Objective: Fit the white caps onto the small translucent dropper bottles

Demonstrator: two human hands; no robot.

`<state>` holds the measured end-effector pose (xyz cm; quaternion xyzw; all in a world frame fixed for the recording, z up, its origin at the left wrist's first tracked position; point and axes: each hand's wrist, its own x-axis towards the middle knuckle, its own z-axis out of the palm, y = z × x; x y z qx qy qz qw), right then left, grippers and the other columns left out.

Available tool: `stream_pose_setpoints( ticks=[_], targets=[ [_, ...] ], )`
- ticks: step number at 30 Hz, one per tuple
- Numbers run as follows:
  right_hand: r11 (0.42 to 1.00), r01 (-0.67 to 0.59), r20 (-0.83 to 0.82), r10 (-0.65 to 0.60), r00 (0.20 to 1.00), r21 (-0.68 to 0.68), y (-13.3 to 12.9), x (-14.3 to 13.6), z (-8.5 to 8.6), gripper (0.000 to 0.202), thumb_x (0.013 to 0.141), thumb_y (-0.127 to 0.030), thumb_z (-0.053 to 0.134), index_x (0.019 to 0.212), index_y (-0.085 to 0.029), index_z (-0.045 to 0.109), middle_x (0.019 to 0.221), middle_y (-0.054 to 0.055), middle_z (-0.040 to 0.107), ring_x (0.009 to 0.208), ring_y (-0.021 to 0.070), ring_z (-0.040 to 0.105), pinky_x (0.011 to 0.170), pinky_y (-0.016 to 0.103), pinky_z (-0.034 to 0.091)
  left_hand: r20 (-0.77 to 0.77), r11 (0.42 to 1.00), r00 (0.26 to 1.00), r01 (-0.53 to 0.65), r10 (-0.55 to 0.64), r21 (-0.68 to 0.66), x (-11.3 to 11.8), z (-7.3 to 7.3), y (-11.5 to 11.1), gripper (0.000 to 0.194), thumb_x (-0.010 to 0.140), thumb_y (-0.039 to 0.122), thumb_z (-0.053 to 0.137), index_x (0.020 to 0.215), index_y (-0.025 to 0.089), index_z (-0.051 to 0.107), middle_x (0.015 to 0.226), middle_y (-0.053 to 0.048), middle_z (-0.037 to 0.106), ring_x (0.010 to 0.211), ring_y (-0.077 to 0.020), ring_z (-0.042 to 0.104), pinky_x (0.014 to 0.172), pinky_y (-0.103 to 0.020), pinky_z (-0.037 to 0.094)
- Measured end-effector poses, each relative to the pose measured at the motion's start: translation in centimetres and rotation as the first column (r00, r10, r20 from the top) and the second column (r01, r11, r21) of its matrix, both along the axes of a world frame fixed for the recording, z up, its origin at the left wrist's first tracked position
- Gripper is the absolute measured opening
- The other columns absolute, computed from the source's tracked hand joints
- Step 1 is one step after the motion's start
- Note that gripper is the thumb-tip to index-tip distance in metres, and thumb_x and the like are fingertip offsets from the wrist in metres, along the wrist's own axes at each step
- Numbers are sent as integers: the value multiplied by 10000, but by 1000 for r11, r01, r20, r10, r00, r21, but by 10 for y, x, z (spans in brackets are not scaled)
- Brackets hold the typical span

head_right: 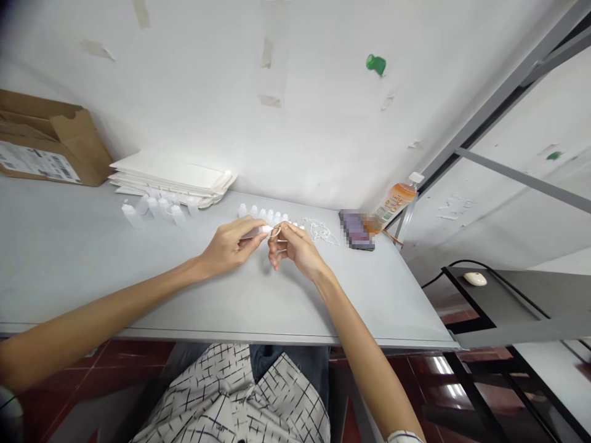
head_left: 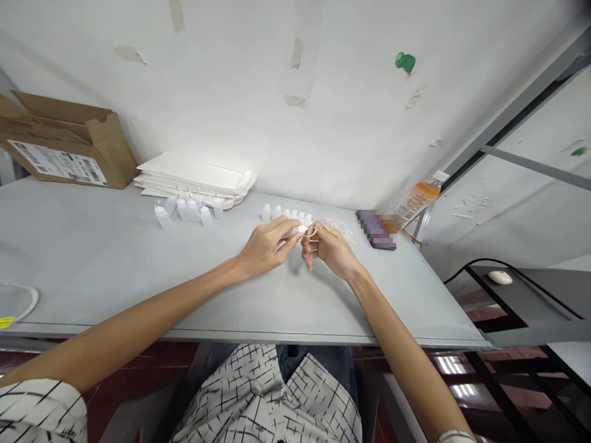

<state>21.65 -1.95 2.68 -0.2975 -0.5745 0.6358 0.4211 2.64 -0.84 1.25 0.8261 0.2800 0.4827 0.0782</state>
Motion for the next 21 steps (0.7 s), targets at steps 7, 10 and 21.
stream_pose_setpoints(
  ticks=[7, 10, 21],
  targets=[
    [990, 82, 103, -94, 990, 119, -1, -4, -4, 323, 973, -490, 474, 856, -197, 542, 649, -20, 571, 499, 130, 587, 505, 277, 491, -16, 999, 999, -32, 31, -25, 1, -7, 1, 207, 981, 250, 462, 1062, 130, 609, 861, -59, 660, 634, -114, 573, 564, -225, 418],
    [986, 99, 139, -118, 983, 136, -2, -5, -6, 345, 962, -516, 480, 838, -197, 524, 627, -29, 564, 485, 116, 574, 499, 259, 482, -7, 998, 999, -43, 42, -35, 3, -10, 0, 188, 980, 251, 467, 1057, 141, 599, 859, -48, 656, 664, -123, 593, 579, -226, 430],
    [989, 27, 239, -61, 969, 144, 3, 0, -12, 372, 949, -558, 475, 826, -206, 485, 565, -49, 548, 466, 115, 577, 508, 245, 480, -12, 993, 1000, -10, 9, -119, 5, -17, 0, 201, 993, 294, 440, 1038, 162, 585, 873, -51, 648, 741, -149, 616, 653, -253, 467]
  ],
)
